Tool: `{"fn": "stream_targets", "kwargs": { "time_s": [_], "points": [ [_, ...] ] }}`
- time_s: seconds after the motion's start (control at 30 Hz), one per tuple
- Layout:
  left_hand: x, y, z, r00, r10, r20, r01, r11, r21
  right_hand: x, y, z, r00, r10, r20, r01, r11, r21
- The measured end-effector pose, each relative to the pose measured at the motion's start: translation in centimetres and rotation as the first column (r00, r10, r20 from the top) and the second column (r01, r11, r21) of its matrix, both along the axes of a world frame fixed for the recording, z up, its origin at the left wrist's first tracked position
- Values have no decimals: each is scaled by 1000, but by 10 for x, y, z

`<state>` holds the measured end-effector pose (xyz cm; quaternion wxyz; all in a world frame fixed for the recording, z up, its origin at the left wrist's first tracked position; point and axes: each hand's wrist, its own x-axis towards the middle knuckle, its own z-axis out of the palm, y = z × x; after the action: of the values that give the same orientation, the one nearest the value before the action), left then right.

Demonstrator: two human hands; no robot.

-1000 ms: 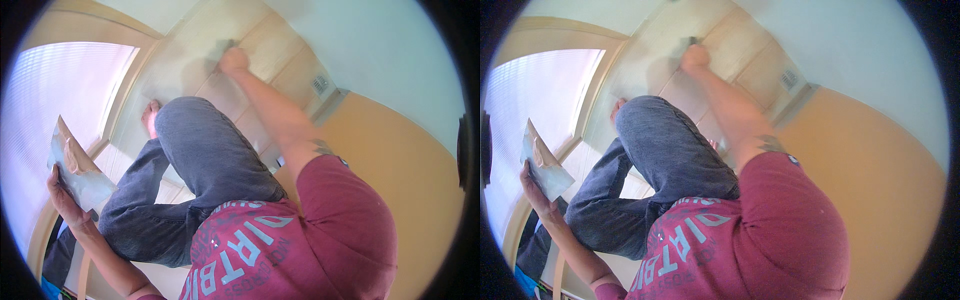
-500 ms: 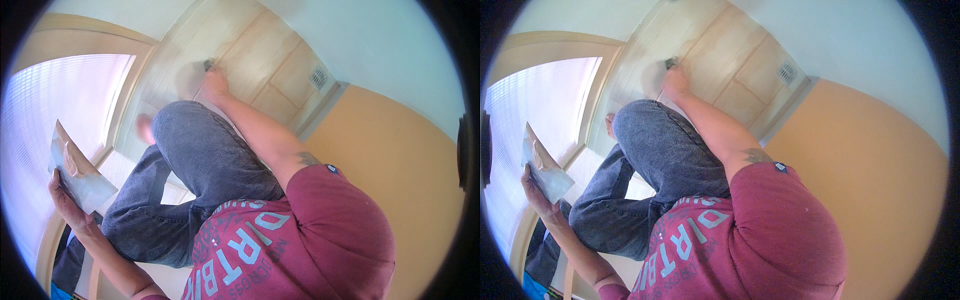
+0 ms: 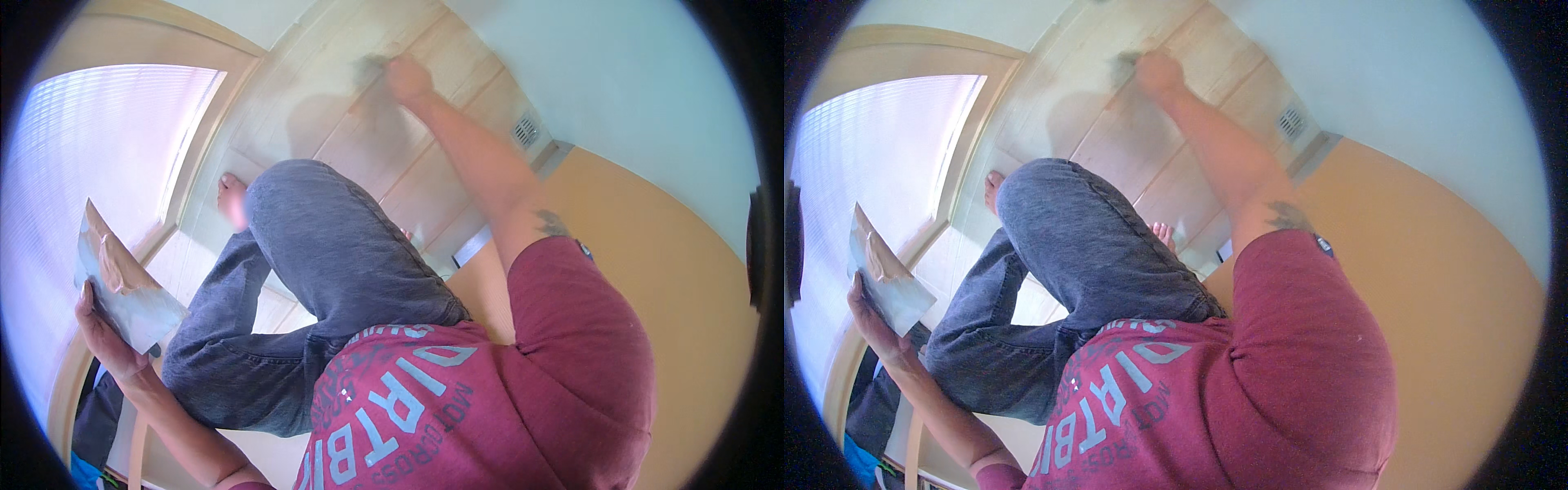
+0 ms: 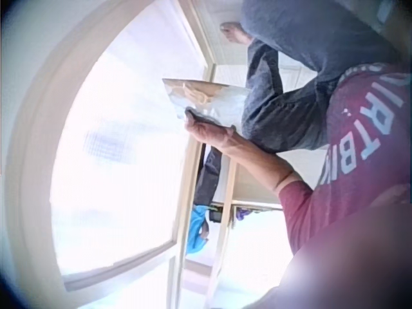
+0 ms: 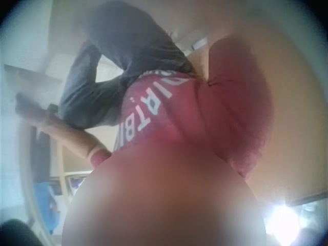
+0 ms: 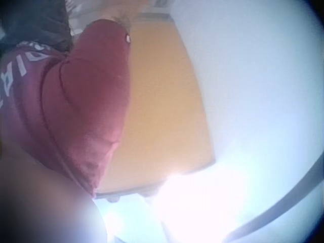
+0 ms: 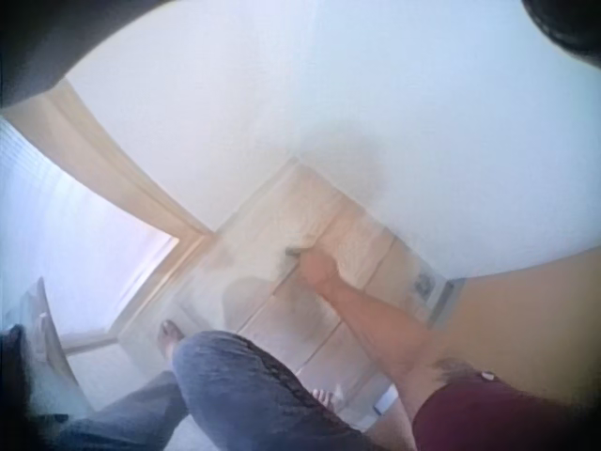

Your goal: The person kneels on a wooden floor and uses a putty knife to apply a beige joint compound to the seams between floorboards. They repeatedly scoop compound from a hawk held in the left hand and spread it along the joints, working across multiple sections of the floor.

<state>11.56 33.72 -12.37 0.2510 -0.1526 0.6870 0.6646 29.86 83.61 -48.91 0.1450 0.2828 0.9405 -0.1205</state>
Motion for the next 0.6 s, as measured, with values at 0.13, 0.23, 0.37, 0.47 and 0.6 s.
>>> {"fn": "stream_targets", "kwargs": {
  "time_s": [0.13, 0.23, 0.37, 0.47, 0.6],
  "points": [
    [-1, 6, -2, 996, 68, -49, -70, 996, -48, 20, -77, -1, 989, 129, -73, -134, 988, -74],
    [-3, 9, -2, 1000, 24, 8, -24, 999, -24, 31, -132, 7, 984, 145, -108, -159, 977, -141],
    [-2, 9, 0, 998, -50, 48, 45, 995, 86, 46, -177, 24, 962, 260, -82, -272, 891, -365],
    [0, 8, 1, 996, -78, 46, 72, 991, 117, 56, -168, 31, 932, 311, -187, -356, 883, -307],
    [2, 11, 4, 997, -33, 63, 25, 992, 120, 58, -107, 22, 801, 528, -282, -546, 837, 15]
  ]
}}
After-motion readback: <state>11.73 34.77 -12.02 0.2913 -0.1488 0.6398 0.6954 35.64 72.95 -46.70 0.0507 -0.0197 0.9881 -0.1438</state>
